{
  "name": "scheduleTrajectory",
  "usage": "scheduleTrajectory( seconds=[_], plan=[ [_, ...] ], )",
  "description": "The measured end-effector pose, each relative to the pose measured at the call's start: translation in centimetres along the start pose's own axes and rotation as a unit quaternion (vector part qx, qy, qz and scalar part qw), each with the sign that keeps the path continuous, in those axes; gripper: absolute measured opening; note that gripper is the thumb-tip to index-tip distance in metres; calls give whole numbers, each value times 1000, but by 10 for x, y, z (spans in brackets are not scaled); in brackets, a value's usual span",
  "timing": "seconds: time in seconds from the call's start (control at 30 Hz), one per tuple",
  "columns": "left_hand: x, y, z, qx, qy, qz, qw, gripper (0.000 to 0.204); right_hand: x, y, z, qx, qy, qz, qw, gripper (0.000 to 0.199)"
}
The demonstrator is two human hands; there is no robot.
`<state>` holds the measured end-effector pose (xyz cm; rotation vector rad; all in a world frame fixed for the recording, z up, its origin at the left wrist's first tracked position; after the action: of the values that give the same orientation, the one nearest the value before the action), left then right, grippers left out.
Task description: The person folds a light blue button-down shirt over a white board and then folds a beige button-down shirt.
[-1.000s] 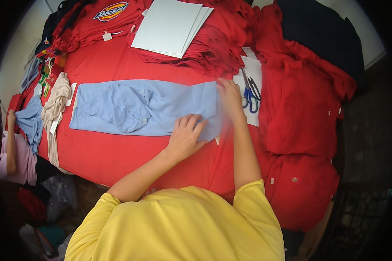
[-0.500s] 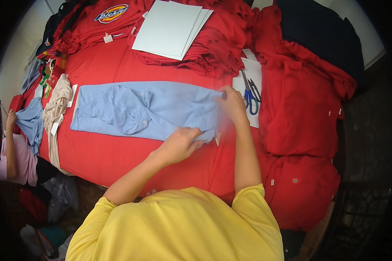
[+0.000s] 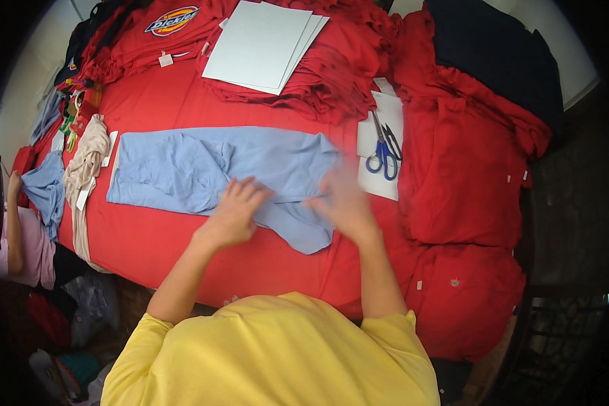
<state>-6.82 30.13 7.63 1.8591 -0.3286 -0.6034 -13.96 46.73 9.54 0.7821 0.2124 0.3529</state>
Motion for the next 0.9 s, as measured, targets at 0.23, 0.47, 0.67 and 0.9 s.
scheduleTrajectory(
  seconds=[0.23,0.47,0.67,0.9],
  plan=[
    [23,9,84,51,86,-67,993,33,39,-50,-14,32,32,155,987,31],
    [6,15,97,-70,145,-180,970,21,-58,17,-68,79,-86,-130,985,22],
    [-22,-16,6,7,26,-192,981,39,-82,13,-57,122,-108,-205,965,50],
    [-18,-37,-22,24,-8,-152,988,51,-46,15,-49,171,-176,-37,969,35]
  ],
)
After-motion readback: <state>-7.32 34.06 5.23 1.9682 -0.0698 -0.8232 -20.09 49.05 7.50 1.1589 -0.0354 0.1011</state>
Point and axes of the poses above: each hand's wrist, its own x-axis away from the middle knuckle, its own y-axis out of the back of the hand, z = x × y, the point moved 10 cm from there along -x, towards the middle knuckle, and after that the axes turned 11 degrees about -y, right-handed, at the moved point
